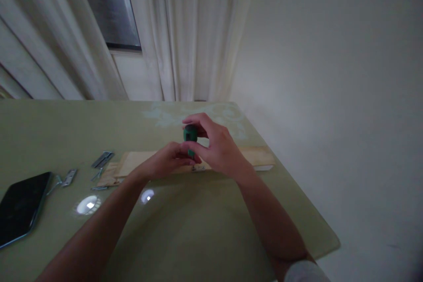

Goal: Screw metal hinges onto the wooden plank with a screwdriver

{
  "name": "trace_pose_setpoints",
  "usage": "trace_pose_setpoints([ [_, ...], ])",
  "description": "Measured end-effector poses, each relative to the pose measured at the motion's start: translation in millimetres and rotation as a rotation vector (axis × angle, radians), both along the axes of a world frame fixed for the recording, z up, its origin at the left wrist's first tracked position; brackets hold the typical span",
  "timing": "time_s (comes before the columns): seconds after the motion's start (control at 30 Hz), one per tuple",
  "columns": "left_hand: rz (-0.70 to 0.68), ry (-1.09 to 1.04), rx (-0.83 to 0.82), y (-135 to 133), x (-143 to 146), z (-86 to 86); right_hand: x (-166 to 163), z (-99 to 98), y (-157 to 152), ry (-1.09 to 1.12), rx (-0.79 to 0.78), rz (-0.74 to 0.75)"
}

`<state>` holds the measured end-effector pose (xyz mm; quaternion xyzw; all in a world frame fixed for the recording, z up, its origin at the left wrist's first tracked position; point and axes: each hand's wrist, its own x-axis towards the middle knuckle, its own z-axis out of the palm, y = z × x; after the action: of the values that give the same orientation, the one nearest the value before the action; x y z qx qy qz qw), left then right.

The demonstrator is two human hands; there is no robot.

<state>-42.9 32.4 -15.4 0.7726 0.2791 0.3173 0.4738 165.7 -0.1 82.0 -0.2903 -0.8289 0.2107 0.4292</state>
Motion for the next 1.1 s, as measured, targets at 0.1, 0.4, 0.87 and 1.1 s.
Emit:
trace_pose_setpoints([
  [0.1, 0.055, -0.010, 0.047, 0.0, 2.7, 1.6, -1.7, 0.2, -2.2, -0.082, 0.048, -0.040],
  [0.4, 0.048, -0.004, 0.000, -3.3, 2.8, 8.5, -2.5, 0.3, -4.4, -0.112, 0.100, 0.084],
  [0.87, 0.131, 0.019, 0.051, -4.6, 6.2, 8.3, -0.5, 2.1, -6.2, -0.199, 0.191, -0.127],
  [1.1, 0.054, 0.004, -0.004, -4.7, 7.2, 7.1, -2.0, -1.5, -1.9, -0.100, 0.115, -0.033],
])
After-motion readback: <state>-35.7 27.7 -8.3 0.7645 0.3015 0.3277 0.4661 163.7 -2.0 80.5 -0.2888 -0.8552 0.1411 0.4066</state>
